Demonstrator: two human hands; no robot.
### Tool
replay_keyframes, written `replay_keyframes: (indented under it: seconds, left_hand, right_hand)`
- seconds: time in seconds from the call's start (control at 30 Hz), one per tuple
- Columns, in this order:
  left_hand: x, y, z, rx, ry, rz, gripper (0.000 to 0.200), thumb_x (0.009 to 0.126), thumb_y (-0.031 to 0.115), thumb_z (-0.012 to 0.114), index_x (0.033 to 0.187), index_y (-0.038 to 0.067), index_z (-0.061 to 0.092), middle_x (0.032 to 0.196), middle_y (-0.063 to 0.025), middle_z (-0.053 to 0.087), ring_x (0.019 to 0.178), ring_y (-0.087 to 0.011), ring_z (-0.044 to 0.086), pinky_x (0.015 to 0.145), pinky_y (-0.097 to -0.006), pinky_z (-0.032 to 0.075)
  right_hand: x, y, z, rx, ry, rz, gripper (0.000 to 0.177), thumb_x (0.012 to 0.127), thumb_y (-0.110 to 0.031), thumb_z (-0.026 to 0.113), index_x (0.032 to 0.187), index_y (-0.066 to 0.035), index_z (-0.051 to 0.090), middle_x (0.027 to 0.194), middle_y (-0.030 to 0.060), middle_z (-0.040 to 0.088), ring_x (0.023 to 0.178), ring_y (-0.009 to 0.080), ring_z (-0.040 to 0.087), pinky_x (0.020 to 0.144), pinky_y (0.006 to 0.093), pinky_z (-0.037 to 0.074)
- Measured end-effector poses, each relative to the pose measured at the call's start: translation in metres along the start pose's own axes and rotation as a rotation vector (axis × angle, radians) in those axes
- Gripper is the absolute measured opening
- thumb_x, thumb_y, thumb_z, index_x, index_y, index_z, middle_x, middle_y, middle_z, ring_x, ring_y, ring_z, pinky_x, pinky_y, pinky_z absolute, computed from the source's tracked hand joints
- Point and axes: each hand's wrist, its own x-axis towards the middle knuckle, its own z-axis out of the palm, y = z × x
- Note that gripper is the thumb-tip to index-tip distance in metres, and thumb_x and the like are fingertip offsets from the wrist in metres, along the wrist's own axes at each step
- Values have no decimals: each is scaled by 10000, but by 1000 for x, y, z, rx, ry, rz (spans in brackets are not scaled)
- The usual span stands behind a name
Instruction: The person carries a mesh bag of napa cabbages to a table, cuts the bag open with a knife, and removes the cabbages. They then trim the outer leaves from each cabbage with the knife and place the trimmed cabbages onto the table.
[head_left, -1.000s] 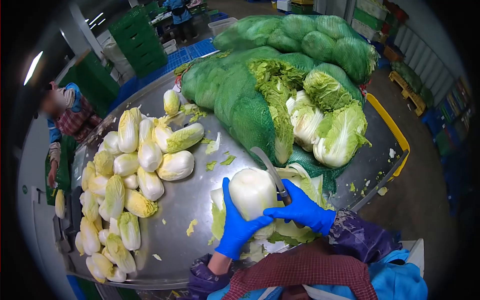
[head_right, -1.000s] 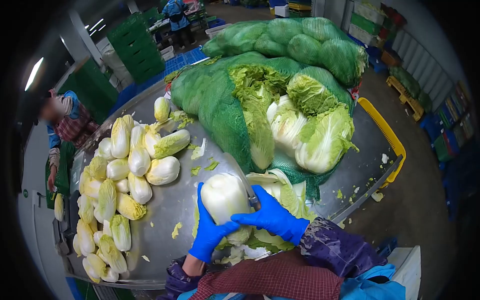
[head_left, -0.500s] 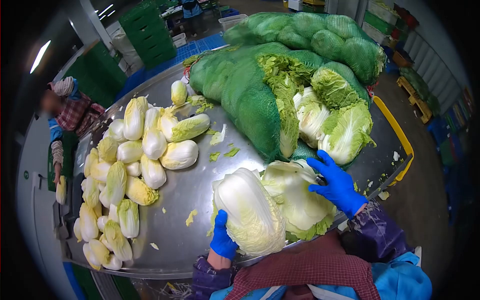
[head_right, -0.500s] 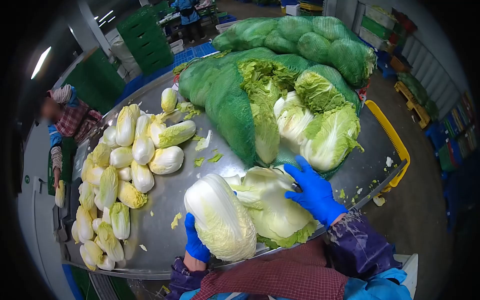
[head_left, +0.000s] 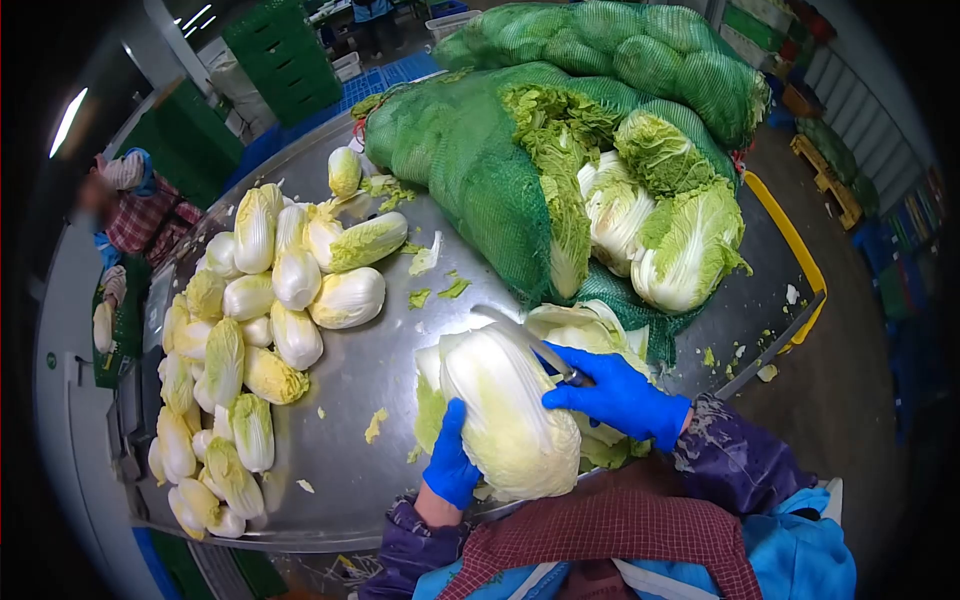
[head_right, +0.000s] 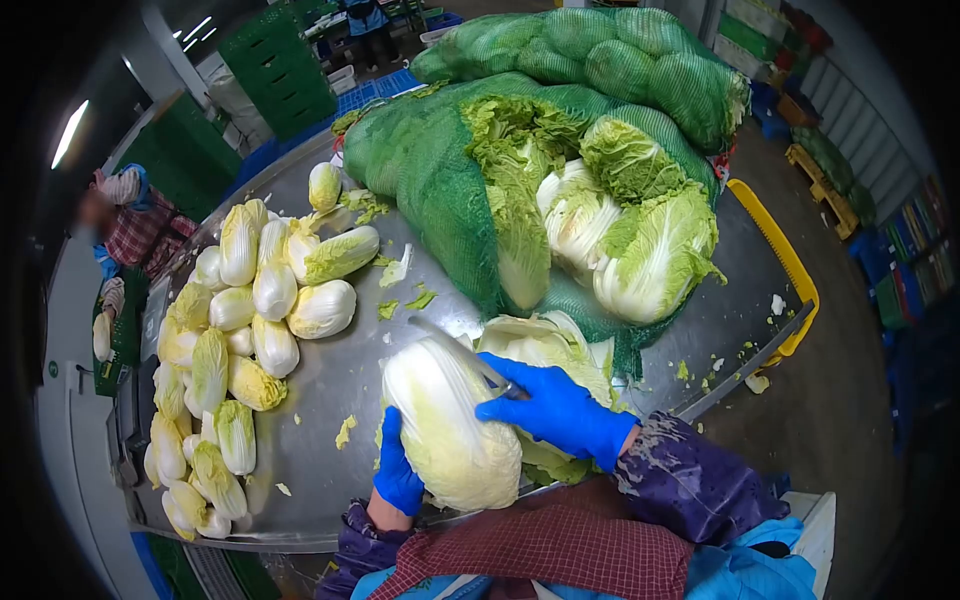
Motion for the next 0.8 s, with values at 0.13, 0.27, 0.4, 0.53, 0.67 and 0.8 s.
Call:
replay_keyframes:
  seconds: [0.13,0.27,0.4,0.53,0.67,0.8]
  left_hand:
    - [-4,7,24,503,-16,170,843,693,186,737,1372,61,253,1305,-127,407,1199,-258,418,993,-397,367]
    - [-8,10,38,1051,-18,277,1069,560,237,817,1386,23,173,1371,-109,307,1259,-227,319,1027,-360,295]
    - [-10,8,45,1148,-74,259,1109,517,281,830,1384,28,185,1371,-118,308,1260,-236,321,1044,-370,265]
    - [-5,4,42,1179,-183,334,1099,521,280,829,1378,20,191,1358,-122,328,1261,-239,322,1042,-368,269]
    - [-11,-2,52,1232,-269,280,1101,525,277,832,1379,17,187,1372,-128,306,1268,-239,313,1039,-376,273]
    - [-17,-3,50,1317,-261,281,1129,509,278,844,1381,15,177,1388,-141,282,1274,-250,305,1041,-378,269]
  right_hand:
    - [-12,-6,-16,-552,126,-279,432,823,-241,618,1234,-177,501,917,67,633,700,146,610,620,263,488]
    - [-17,-10,-25,-1048,-42,-437,394,807,-211,598,1192,-208,514,756,27,596,601,208,587,478,316,445]
    - [-19,-9,-28,-1240,56,-450,374,789,-201,550,1162,-190,520,660,25,533,552,190,563,427,329,427]
    - [-22,-8,-24,-1302,67,-437,363,785,-185,522,1147,-171,525,648,17,522,541,178,558,417,328,423]
    - [-11,30,-40,-1411,243,-473,359,786,-206,546,1135,-123,536,664,32,552,550,179,570,459,298,446]
    - [-13,43,-67,-714,155,-165,234,871,-260,529,1041,-106,576,814,81,628,671,232,609,607,326,495]
